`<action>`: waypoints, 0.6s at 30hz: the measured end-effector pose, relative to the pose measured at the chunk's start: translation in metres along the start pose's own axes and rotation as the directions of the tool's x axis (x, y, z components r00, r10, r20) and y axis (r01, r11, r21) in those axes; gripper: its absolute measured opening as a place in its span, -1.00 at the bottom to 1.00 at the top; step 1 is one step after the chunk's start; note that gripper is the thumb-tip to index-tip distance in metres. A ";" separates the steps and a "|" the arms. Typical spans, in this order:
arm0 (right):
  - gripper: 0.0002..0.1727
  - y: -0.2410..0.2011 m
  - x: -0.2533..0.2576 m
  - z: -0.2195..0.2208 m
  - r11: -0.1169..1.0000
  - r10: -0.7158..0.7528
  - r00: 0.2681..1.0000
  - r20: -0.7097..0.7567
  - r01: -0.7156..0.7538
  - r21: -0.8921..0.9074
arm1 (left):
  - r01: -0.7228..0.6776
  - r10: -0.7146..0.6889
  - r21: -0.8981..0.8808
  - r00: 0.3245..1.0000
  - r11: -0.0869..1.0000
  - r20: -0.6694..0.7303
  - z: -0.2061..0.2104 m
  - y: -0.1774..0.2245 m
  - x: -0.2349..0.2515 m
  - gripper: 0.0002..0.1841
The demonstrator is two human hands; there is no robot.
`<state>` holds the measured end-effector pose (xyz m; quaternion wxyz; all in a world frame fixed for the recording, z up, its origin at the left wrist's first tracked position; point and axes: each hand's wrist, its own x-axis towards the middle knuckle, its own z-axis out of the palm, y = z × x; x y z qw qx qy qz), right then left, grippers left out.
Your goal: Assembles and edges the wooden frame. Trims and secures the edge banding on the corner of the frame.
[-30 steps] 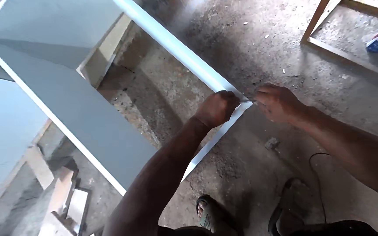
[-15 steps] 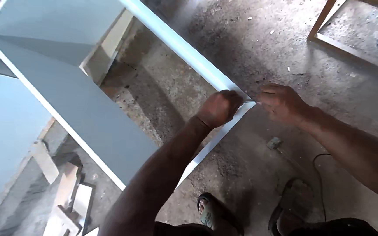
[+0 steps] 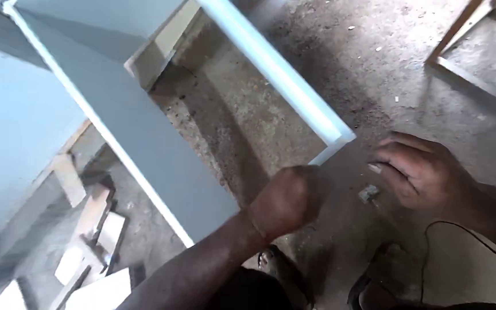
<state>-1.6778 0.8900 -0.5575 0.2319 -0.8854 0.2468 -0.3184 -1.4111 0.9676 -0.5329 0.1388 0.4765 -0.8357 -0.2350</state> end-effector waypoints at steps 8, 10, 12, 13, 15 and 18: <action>-0.64 0.063 -0.020 0.009 0.928 0.361 0.893 0.270 -0.315 -0.198 | 0.282 -0.309 -0.206 0.944 0.937 -0.113 -0.028 -0.025 -0.100 -0.78; -0.70 0.075 -0.021 0.012 0.891 0.452 0.818 0.355 -0.392 -0.230 | 0.312 -0.336 -0.182 0.934 0.933 -0.120 -0.038 -0.022 -0.109 -0.67; -0.73 0.083 -0.017 0.020 0.813 0.578 0.700 0.420 -0.536 -0.226 | 0.333 -0.351 -0.146 0.929 0.931 -0.116 -0.043 -0.021 -0.111 -0.61; -0.74 0.083 -0.011 0.025 0.737 0.658 0.618 0.430 -0.644 -0.203 | 0.345 -0.360 -0.137 0.927 0.929 -0.107 -0.041 -0.023 -0.107 -0.59; -0.73 0.080 0.000 0.034 0.543 0.779 0.464 0.422 -0.835 -0.084 | 0.361 -0.374 -0.130 0.923 0.923 -0.093 -0.026 -0.032 -0.088 -0.53; -0.67 0.075 0.002 0.051 0.338 0.814 0.428 0.394 -0.899 0.279 | 0.318 -0.326 -0.111 0.943 0.942 -0.067 0.009 -0.045 -0.044 -0.50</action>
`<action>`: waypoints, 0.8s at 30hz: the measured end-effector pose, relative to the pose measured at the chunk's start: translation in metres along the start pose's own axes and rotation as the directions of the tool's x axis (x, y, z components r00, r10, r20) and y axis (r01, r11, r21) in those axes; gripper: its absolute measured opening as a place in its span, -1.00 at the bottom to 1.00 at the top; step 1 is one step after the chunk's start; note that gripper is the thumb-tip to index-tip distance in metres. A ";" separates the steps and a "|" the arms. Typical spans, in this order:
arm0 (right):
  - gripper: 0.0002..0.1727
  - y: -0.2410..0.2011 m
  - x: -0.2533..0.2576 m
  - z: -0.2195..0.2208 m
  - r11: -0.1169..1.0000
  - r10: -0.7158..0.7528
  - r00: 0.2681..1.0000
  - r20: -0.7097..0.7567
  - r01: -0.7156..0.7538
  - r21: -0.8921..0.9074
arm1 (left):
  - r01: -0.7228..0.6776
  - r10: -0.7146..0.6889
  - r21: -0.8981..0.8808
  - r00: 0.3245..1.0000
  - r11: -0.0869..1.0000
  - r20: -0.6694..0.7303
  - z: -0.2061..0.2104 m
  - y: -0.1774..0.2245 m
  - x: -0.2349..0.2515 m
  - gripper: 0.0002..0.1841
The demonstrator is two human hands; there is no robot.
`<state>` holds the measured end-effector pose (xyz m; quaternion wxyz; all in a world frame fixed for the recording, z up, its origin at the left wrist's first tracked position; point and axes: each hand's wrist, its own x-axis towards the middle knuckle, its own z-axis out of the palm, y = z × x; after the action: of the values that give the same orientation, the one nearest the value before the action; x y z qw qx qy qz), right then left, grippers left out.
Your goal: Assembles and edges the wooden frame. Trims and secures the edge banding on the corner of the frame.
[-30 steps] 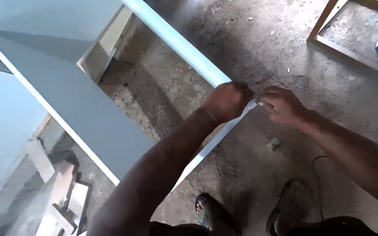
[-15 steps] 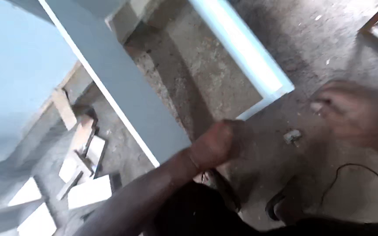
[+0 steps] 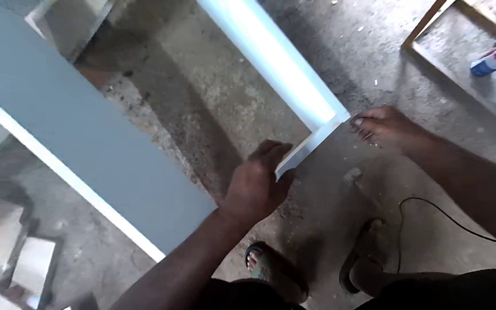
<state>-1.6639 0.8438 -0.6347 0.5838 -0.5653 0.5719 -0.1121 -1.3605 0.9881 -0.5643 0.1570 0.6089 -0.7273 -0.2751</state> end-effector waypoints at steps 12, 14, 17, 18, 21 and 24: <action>-0.82 -0.027 0.002 0.033 0.900 0.171 0.976 -0.133 -0.100 0.424 | -0.075 0.045 -0.142 0.978 0.987 -0.202 0.086 0.003 0.090 -0.74; -0.84 -0.032 0.004 0.035 0.868 0.243 0.961 -0.129 -0.156 0.471 | -0.112 0.080 -0.134 0.972 0.985 -0.222 0.089 0.000 0.089 -0.77; -0.82 -0.042 0.002 0.031 0.868 0.259 0.957 -0.128 -0.173 0.466 | -0.135 0.099 -0.133 0.963 0.982 -0.249 0.090 -0.001 0.089 -0.78; -0.82 -0.045 -0.001 0.027 0.878 0.232 0.963 -0.135 -0.148 0.455 | -0.135 0.097 -0.140 0.963 0.981 -0.252 0.090 -0.001 0.089 -0.78; -0.76 -0.057 -0.010 0.002 0.920 0.074 0.985 -0.154 -0.008 0.391 | -0.136 0.090 -0.177 0.966 0.975 -0.244 0.089 -0.002 0.089 -0.74; -0.73 -0.049 -0.013 -0.023 0.971 -0.030 0.975 -0.221 0.081 0.226 | -0.124 0.070 -0.232 0.971 0.965 -0.227 0.087 -0.002 0.091 -0.60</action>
<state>-1.6606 0.8255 -0.5822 0.5774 -0.4930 0.5984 -0.2559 -1.4274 0.9176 -0.6449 0.3226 0.5745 -0.6955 -0.2865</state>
